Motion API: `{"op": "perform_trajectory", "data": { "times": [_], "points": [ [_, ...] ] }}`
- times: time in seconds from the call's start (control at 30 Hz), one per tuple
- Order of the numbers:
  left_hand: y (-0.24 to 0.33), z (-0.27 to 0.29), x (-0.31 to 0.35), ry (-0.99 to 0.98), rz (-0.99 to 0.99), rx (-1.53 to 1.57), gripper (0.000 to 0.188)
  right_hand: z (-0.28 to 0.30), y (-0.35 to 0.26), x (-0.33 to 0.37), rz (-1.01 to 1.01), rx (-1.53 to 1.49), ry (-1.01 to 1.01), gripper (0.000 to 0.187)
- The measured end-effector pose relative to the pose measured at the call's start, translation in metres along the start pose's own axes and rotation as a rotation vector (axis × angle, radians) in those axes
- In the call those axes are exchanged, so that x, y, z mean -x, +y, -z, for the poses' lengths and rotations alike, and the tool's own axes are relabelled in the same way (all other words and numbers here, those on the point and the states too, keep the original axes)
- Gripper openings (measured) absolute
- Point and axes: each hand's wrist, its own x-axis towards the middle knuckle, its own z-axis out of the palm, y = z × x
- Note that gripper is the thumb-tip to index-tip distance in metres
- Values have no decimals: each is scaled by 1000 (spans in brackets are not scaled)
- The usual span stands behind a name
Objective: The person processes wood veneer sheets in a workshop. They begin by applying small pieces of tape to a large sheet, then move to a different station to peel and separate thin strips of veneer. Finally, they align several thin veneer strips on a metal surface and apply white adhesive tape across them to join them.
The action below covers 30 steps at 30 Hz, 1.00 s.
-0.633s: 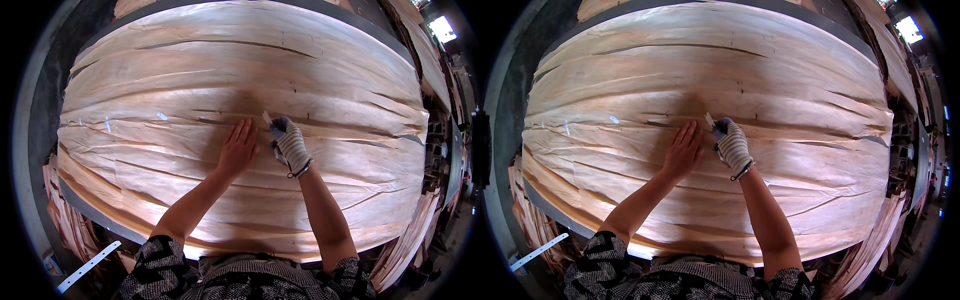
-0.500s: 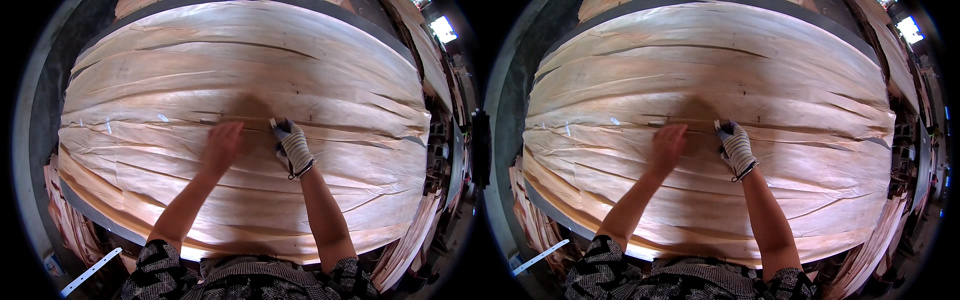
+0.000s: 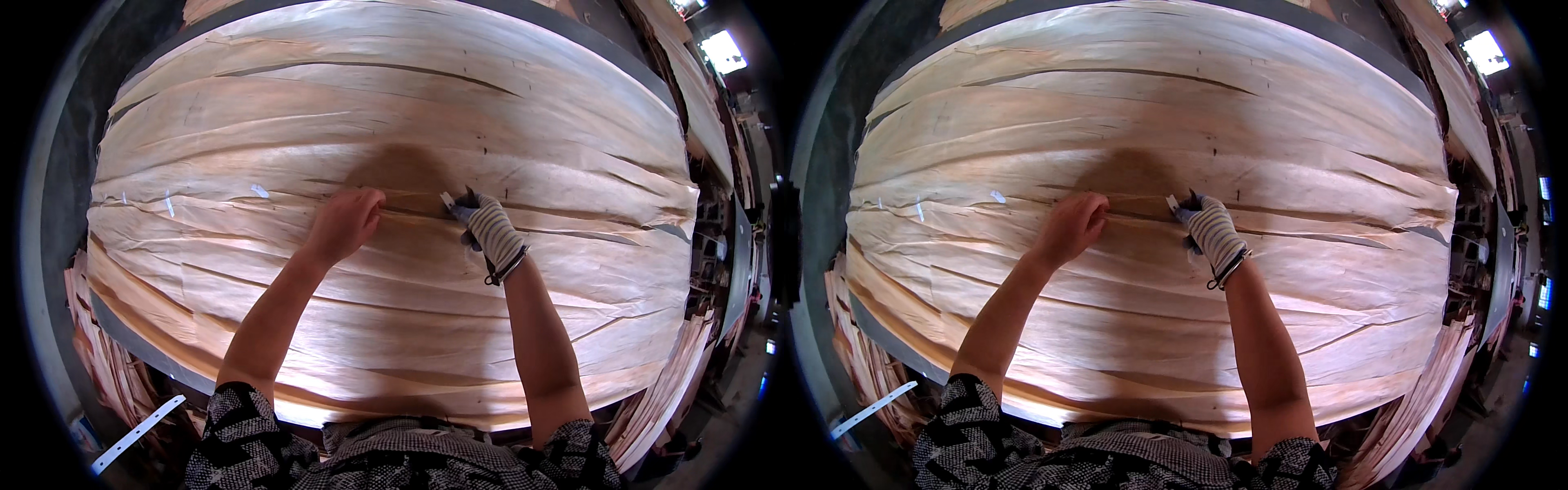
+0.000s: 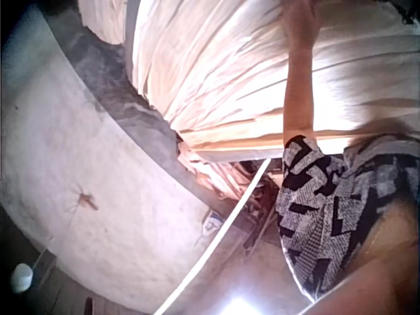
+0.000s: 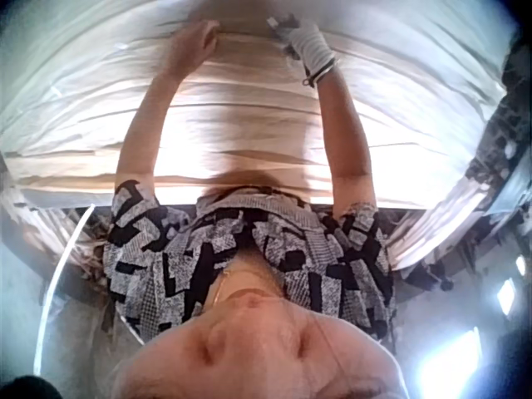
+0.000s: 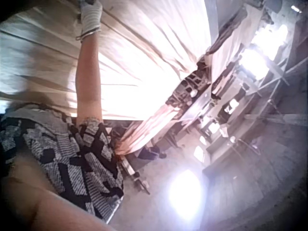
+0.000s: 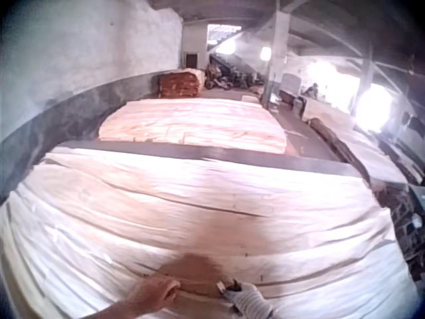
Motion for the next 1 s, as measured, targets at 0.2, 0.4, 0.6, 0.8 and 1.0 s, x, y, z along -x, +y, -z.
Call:
{"op": "perform_trajectory", "data": {
  "times": [0.2,0.4,0.6,0.8,1.0],
  "points": [
    [1,-5,-5,75,-61,-24,23,-3,5,3,-9,-32,36,21],
    [-6,-35,6,162,-65,-32,27,-9,7,10,-18,-110,88,17],
    [26,-39,12,-13,-218,-357,41,-14,19,5,79,-189,127,21],
    [22,-44,14,-30,-195,-270,43,-18,1,24,49,-145,147,15],
    [22,-44,16,-51,-198,-246,45,-15,-14,26,309,-263,44,14]
  ]
}}
